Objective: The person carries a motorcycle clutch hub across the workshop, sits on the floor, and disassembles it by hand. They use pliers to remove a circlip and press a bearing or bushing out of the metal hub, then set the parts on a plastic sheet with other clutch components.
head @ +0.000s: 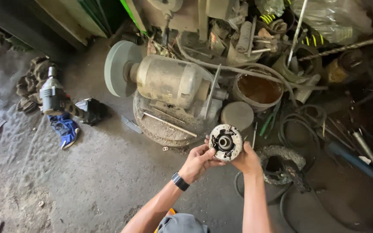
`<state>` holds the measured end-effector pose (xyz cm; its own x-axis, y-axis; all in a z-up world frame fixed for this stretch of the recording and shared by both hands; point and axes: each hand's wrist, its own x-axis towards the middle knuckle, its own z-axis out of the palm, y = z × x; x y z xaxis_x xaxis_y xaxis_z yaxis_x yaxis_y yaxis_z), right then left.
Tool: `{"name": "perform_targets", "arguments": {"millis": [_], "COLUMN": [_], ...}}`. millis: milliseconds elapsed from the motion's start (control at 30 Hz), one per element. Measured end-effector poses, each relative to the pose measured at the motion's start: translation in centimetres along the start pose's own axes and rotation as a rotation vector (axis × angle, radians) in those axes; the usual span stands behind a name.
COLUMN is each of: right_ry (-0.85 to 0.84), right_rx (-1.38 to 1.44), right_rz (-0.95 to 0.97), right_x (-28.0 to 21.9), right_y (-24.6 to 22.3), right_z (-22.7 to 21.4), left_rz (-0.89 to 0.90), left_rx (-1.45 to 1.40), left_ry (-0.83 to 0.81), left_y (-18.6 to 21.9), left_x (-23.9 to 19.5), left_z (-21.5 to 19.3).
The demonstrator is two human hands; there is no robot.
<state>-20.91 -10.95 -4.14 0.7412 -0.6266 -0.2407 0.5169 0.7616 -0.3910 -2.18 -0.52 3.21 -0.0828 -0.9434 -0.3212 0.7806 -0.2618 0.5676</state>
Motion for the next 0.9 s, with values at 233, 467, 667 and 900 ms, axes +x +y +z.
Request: {"name": "perform_targets", "arguments": {"millis": [233,467,667,900], "right_ry": [-0.014,-0.184,-0.272,-0.103], "right_rx": [0.071,0.306,0.357,0.161], "right_rz": [-0.121,-0.121,-0.141,-0.209], "right_x": [-0.6,-0.7,0.2,-0.7], "right_y": [-1.7,-3.0,-4.3,-11.5], "right_z": [2.4,1.9,0.8,9.2], "left_rz": [-0.104,0.786,0.574,0.667], "left_rx": [1.002,1.275,1.306,1.488], "left_ry": [0.422,0.908,0.917,0.833], "left_y": [8.8,12.3,13.1,13.8], "left_x": [2.5,8.2,9.7,5.3], "left_z": [-3.7,-13.5,-12.7,-4.1]}}
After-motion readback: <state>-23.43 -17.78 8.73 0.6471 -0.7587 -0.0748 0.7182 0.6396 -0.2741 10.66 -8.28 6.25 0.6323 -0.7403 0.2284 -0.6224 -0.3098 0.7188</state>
